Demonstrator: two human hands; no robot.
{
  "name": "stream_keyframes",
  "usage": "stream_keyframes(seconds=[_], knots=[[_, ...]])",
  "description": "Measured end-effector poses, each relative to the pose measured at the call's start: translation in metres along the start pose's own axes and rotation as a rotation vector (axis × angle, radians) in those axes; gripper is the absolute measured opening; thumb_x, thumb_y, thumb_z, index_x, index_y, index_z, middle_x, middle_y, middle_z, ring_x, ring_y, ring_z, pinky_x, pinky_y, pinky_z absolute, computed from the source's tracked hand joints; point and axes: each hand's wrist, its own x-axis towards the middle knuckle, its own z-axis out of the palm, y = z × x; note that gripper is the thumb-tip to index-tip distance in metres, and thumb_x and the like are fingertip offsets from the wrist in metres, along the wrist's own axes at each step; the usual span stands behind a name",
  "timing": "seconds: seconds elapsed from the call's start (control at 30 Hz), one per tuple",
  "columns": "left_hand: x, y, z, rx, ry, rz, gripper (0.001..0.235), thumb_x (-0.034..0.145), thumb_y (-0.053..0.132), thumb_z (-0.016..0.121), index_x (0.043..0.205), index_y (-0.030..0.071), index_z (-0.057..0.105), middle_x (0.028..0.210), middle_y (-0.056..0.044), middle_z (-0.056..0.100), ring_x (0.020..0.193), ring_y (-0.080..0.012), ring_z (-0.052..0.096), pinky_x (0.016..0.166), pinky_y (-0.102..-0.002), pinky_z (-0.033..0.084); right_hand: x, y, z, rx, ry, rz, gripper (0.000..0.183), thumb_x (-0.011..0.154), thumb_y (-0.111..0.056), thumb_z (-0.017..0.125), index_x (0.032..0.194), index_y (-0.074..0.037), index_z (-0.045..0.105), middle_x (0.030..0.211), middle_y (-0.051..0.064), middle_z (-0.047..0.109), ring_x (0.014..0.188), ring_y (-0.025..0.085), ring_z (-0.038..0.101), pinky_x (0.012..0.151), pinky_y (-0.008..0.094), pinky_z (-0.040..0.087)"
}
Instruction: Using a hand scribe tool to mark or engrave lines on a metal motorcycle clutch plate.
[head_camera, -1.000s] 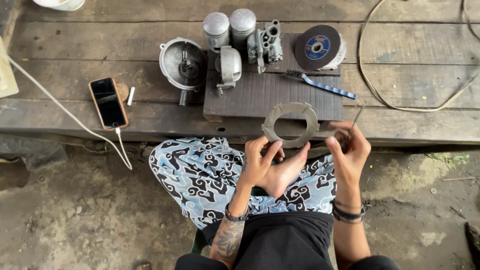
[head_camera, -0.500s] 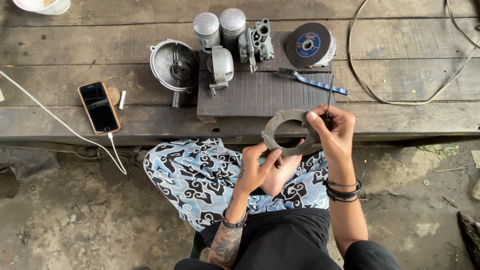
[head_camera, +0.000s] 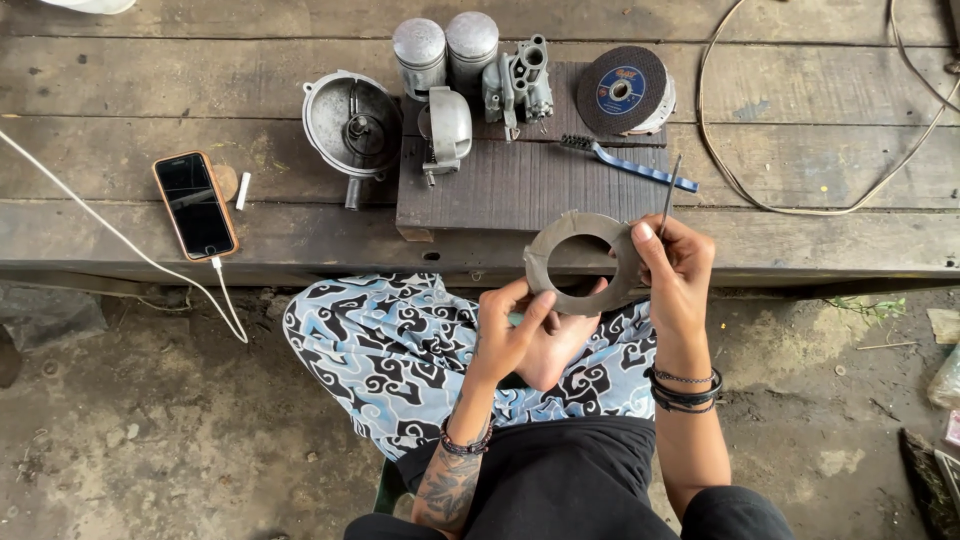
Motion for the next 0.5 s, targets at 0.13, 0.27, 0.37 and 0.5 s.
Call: stream_keyframes(seconds=[0.13, 0.27, 0.37, 0.5], knots=[[0.009, -0.031, -0.007, -0.035, 0.127, -0.109, 0.034, 0.103, 0.015, 0.062, 0.07, 0.005, 0.063, 0.054, -0.008, 0.066, 0.052, -0.013, 0.067, 0.056, -0.025, 0.055, -0.002, 0.023, -0.007, 0.033, -0.022, 0.034, 0.032, 0.107, -0.005, 0.061, 0.076, 0.0, 0.063, 0.057, 0.003, 0.036, 0.053, 0.007, 0.03, 0.047, 0.021, 0.03], [0.038, -0.039, -0.019, 0.226, 0.127, -0.082, 0.034, 0.101, 0.019, 0.065, 0.072, 0.003, 0.063, 0.05, -0.01, 0.064, 0.043, -0.0163, 0.063, 0.047, -0.026, 0.052, -0.001, 0.038, -0.011, -0.045, -0.023, 0.044, 0.031, 0.107, -0.004, 0.06, 0.077, 0.001, 0.063, 0.056, 0.002, 0.038, 0.054, 0.005, 0.033, 0.048, 0.019, 0.03], [0.064, -0.019, -0.027, 0.486, 0.036, -0.044, 0.036, 0.102, 0.019, 0.064, 0.069, 0.002, 0.06, 0.048, -0.011, 0.061, 0.04, -0.0212, 0.061, 0.044, -0.027, 0.047, 0.003, 0.05, -0.014, -0.147, -0.008, 0.047, 0.029, 0.106, -0.006, 0.062, 0.077, 0.0, 0.066, 0.056, 0.002, 0.042, 0.055, 0.006, 0.038, 0.048, 0.021, 0.031], [0.093, -0.04, -0.026, 0.72, 0.049, 0.057, 0.036, 0.1, 0.022, 0.065, 0.071, 0.001, 0.059, 0.047, -0.011, 0.059, 0.039, -0.0241, 0.059, 0.041, -0.032, 0.045, 0.016, 0.081, -0.027, -0.293, -0.064, 0.017, 0.031, 0.108, -0.009, 0.062, 0.08, -0.001, 0.073, 0.053, 0.007, 0.051, 0.051, 0.008, 0.038, 0.048, 0.023, 0.03]])
